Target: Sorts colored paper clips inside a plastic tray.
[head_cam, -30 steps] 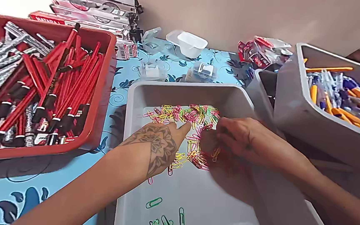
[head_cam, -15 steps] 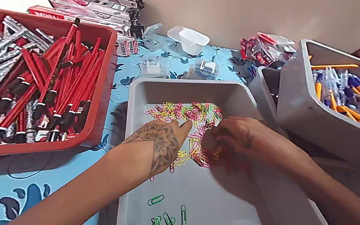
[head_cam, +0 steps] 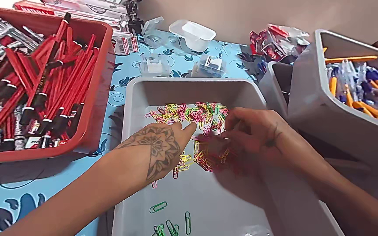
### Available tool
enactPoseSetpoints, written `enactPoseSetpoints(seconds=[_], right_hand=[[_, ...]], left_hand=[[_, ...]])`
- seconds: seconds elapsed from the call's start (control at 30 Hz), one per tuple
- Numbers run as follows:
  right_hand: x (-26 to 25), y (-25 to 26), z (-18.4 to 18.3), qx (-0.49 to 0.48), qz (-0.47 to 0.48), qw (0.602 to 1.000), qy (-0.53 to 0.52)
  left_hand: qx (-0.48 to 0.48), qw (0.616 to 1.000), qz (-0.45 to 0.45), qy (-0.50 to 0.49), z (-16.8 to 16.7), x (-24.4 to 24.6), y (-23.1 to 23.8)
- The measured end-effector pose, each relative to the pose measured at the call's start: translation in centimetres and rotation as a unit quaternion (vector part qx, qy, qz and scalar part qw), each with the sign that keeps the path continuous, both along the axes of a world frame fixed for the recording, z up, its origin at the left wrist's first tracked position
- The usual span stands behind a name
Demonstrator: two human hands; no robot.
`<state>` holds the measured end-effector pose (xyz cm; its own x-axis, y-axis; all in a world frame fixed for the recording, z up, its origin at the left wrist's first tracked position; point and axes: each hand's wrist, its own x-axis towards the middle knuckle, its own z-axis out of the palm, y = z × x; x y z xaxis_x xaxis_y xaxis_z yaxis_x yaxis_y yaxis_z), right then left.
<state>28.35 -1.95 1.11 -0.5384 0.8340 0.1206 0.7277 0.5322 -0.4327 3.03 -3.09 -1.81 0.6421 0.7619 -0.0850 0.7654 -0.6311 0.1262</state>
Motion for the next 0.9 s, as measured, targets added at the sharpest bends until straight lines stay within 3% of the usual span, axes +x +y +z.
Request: enactPoseSetpoints(seconds=[0.07,0.17,0.23,0.37,0.53,0.7,0.9], right_hand=[[0.0,0.0,0.2,-0.035,0.007,0.999,0.022],[0.2,0.6,0.3,-0.179,0.162,0.954,0.179],[0.0,0.6,0.3,-0.161,0.188,0.945,0.215],[-0.1,0.8,0.0,-0.065,0.076,0.986,0.135],[-0.1,0.9,-0.6,-0.019,0.048,0.992,-0.119],[0.2,0.9,-0.7,0.011,0.051,0.991,-0.124],[-0.1,0.1,0.0,0.087,-0.049,0.99,-0.101]], left_hand=[[-0.031,0.999,0.013,-0.016,0.6,-0.1,-0.3],[-0.041,0.999,0.032,0.003,0.9,0.3,-0.2],[-0.032,0.999,0.034,0.006,0.7,0.3,-0.1],[-0.027,0.999,0.025,0.012,0.5,0.3,0.0],[-0.016,1.0,0.014,0.015,0.5,0.3,-0.1],[-0.022,0.999,0.017,0.024,0.6,0.4,-0.2],[-0.026,0.999,0.017,0.033,0.7,0.5,-0.1]])
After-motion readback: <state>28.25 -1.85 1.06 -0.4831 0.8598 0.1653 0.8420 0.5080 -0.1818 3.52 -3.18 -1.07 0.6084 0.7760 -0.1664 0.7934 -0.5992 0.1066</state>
